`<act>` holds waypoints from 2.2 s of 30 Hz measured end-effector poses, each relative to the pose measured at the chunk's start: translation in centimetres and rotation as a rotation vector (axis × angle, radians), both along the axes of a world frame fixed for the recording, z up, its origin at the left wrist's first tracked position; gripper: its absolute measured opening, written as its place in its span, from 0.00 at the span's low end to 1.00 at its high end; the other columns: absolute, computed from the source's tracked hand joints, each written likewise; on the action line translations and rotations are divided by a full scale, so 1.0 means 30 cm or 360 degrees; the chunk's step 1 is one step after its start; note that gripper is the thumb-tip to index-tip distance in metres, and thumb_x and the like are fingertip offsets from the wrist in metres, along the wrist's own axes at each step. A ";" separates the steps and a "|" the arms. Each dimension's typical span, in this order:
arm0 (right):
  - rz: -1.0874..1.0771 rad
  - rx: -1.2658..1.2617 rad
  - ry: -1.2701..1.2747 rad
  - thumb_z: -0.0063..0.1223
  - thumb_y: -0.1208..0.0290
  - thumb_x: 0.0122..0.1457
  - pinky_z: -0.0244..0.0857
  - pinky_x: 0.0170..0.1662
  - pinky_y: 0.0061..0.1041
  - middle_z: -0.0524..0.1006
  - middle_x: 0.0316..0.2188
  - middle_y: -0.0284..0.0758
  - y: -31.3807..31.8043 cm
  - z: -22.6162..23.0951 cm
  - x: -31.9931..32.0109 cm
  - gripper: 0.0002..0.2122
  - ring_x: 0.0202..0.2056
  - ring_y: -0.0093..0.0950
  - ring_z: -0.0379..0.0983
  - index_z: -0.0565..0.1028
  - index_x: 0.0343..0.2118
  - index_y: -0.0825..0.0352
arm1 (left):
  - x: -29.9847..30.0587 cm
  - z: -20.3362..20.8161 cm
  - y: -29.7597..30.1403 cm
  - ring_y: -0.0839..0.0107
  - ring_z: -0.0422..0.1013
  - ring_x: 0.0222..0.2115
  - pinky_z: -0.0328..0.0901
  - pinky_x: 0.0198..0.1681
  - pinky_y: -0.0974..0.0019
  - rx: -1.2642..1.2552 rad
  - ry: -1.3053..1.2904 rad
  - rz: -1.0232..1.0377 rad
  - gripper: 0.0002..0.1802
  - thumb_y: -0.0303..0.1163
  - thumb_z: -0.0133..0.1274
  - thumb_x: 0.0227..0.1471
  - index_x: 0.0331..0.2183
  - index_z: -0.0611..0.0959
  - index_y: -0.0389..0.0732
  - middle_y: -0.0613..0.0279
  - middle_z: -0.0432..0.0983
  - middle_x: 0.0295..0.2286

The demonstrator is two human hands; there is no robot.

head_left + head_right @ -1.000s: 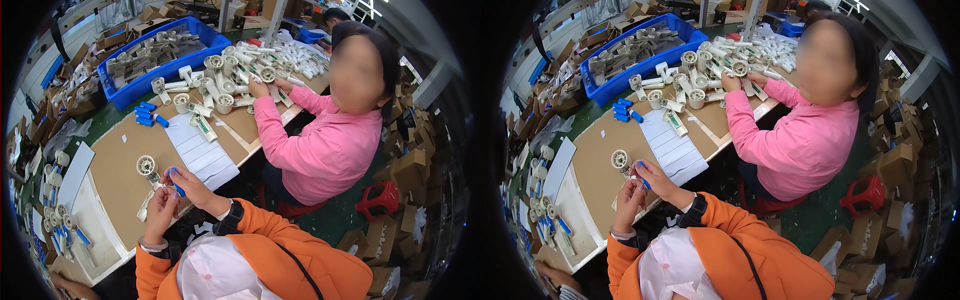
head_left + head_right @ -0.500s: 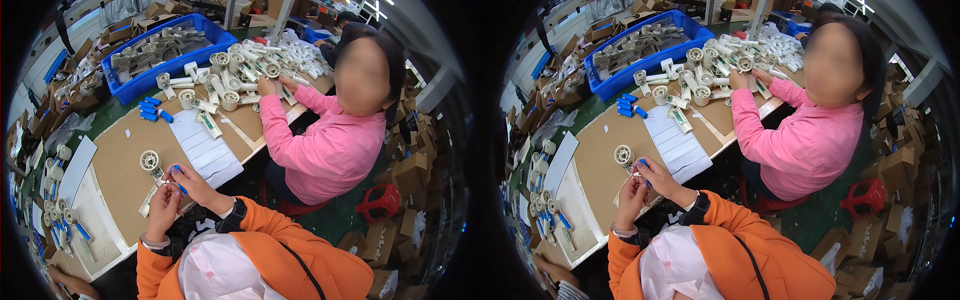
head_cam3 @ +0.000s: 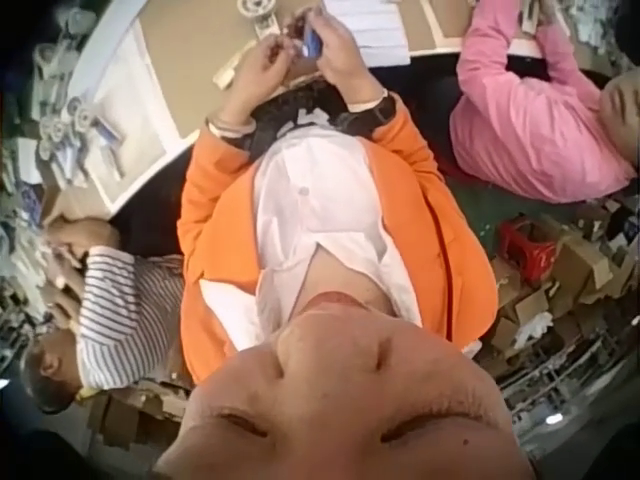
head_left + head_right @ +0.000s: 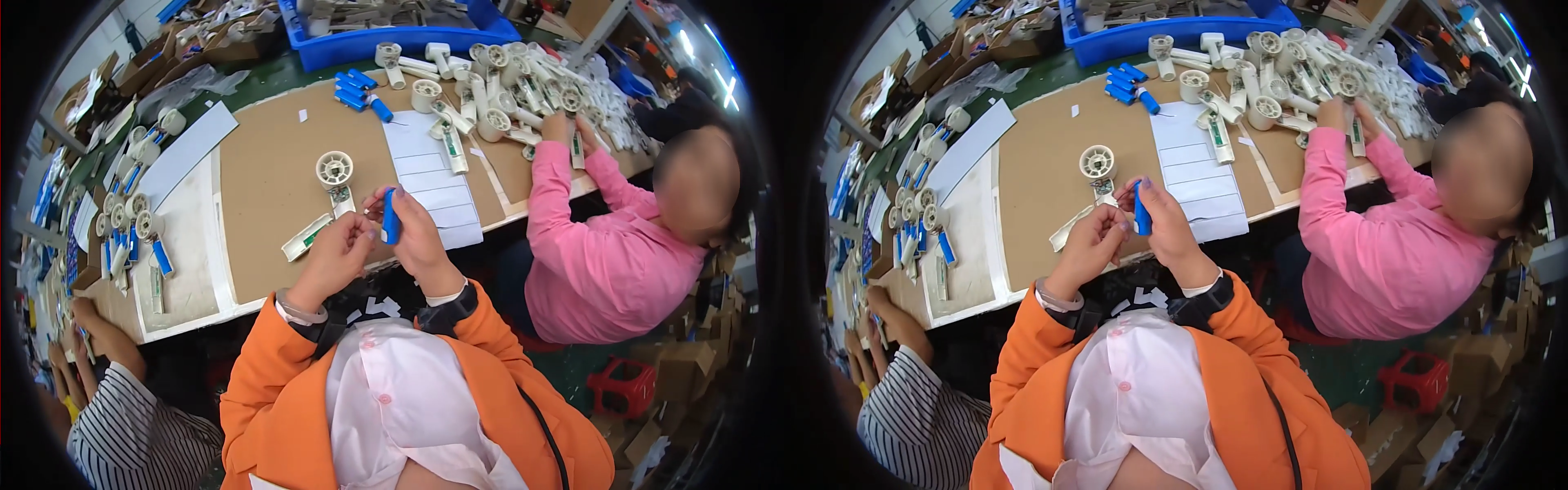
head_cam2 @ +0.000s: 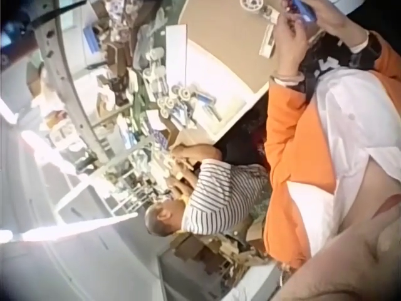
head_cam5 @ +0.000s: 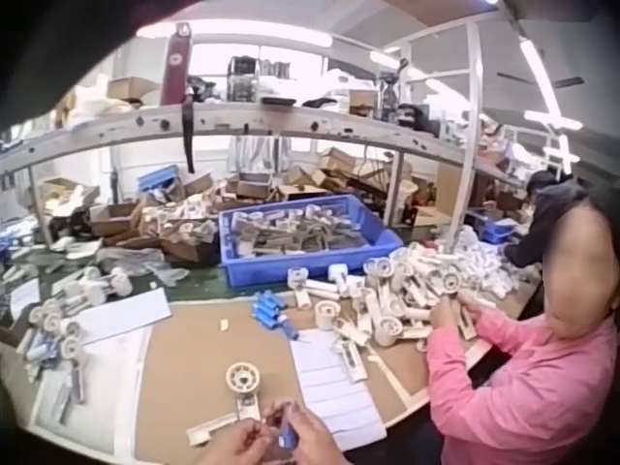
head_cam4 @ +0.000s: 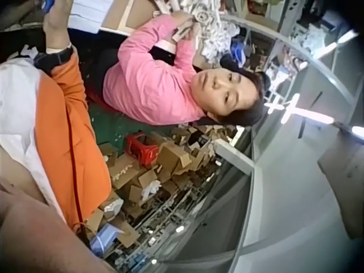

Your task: Manually assemble small circular components with blue parts at a factory workstation.

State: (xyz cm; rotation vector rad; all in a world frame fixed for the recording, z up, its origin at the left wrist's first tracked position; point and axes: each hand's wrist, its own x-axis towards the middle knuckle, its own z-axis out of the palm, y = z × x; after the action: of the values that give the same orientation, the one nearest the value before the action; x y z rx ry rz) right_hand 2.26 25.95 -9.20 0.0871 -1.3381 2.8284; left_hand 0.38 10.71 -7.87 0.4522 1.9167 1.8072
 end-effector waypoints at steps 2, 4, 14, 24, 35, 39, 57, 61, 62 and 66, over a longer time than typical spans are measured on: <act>-0.0057 0.0111 -0.0006 0.38 0.60 0.67 0.63 0.49 0.25 0.74 0.39 0.36 -0.012 0.001 0.004 0.14 0.40 0.24 0.69 0.69 0.41 0.68 | 0.010 0.011 -0.006 0.82 0.66 0.18 0.63 0.18 0.77 0.0003 -0.0022 -0.0009 0.06 0.28 0.46 0.57 0.35 0.73 0.35 0.66 0.71 0.24; -0.0079 0.0166 -0.0005 0.38 0.59 0.67 0.63 0.49 0.25 0.74 0.39 0.36 -0.017 0.004 -0.002 0.15 0.40 0.24 0.69 0.69 0.41 0.67 | 0.016 0.023 -0.010 0.84 0.66 0.19 0.63 0.19 0.78 0.0020 -0.0063 -0.0067 0.04 0.27 0.45 0.59 0.35 0.71 0.36 0.67 0.70 0.26; -0.0170 0.0518 0.0112 0.39 0.59 0.67 0.62 0.49 0.23 0.73 0.39 0.35 -0.042 0.007 0.014 0.15 0.41 0.22 0.68 0.69 0.42 0.68 | 0.024 0.011 -0.007 0.83 0.66 0.18 0.65 0.18 0.77 0.0015 -0.0092 -0.0037 0.06 0.27 0.46 0.57 0.33 0.73 0.33 0.66 0.71 0.25; -0.0082 0.0383 0.0061 0.39 0.59 0.67 0.61 0.50 0.24 0.74 0.40 0.36 -0.038 0.017 0.011 0.15 0.42 0.23 0.68 0.69 0.42 0.67 | 0.021 -0.015 -0.010 0.81 0.67 0.18 0.66 0.19 0.76 0.0066 -0.0075 0.0044 0.08 0.29 0.47 0.56 0.33 0.72 0.33 0.66 0.71 0.23; -0.0194 0.0504 0.0197 0.38 0.59 0.67 0.60 0.52 0.26 0.74 0.40 0.37 -0.028 0.012 0.009 0.15 0.44 0.25 0.69 0.69 0.42 0.68 | 0.054 0.027 -0.005 0.79 0.69 0.18 0.65 0.21 0.73 -0.0084 0.0102 0.0170 0.07 0.28 0.50 0.55 0.33 0.78 0.33 0.63 0.74 0.23; -0.0263 0.0550 0.0222 0.39 0.60 0.67 0.60 0.52 0.26 0.74 0.40 0.37 -0.045 0.007 0.010 0.15 0.44 0.24 0.68 0.68 0.43 0.68 | 0.054 0.013 -0.001 0.73 0.71 0.20 0.66 0.24 0.69 -0.0215 0.0379 0.0294 0.08 0.28 0.52 0.53 0.32 0.81 0.33 0.58 0.76 0.25; -0.0312 0.0719 0.0244 0.40 0.62 0.67 0.59 0.51 0.22 0.73 0.39 0.35 -0.059 -0.008 0.011 0.13 0.44 0.23 0.68 0.68 0.43 0.69 | 0.045 0.026 0.024 0.54 0.70 0.24 0.65 0.28 0.59 -0.0573 0.1205 0.0269 0.05 0.26 0.52 0.49 0.28 0.76 0.33 0.51 0.73 0.24; -0.0202 0.0527 0.0149 0.39 0.61 0.67 0.60 0.51 0.24 0.73 0.40 0.36 -0.045 0.001 0.007 0.14 0.43 0.24 0.68 0.68 0.43 0.68 | 0.037 0.016 0.019 0.57 0.69 0.22 0.64 0.27 0.60 -0.0512 0.1229 0.0268 0.05 0.26 0.52 0.49 0.28 0.75 0.33 0.52 0.71 0.23; -0.0150 0.0423 0.0100 0.39 0.61 0.67 0.60 0.51 0.24 0.73 0.40 0.36 -0.036 0.003 0.004 0.14 0.43 0.24 0.68 0.68 0.43 0.68 | 0.036 0.014 0.015 0.59 0.68 0.22 0.63 0.27 0.61 -0.0492 0.1153 0.0250 0.05 0.26 0.52 0.49 0.28 0.75 0.33 0.52 0.71 0.23; -0.0074 0.0253 -0.0004 0.36 0.59 0.68 0.61 0.51 0.28 0.74 0.41 0.37 -0.029 -0.007 0.018 0.15 0.42 0.27 0.69 0.68 0.42 0.68 | 0.050 0.004 0.001 0.59 0.68 0.22 0.63 0.27 0.60 -0.0424 0.0952 0.0241 0.05 0.26 0.51 0.48 0.28 0.75 0.34 0.52 0.71 0.23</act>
State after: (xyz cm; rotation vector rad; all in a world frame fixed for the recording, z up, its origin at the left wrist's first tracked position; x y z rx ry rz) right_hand 2.81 25.07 -9.42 0.0531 -1.5425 2.6816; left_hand 1.87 10.75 -7.76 0.8430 2.6125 1.5796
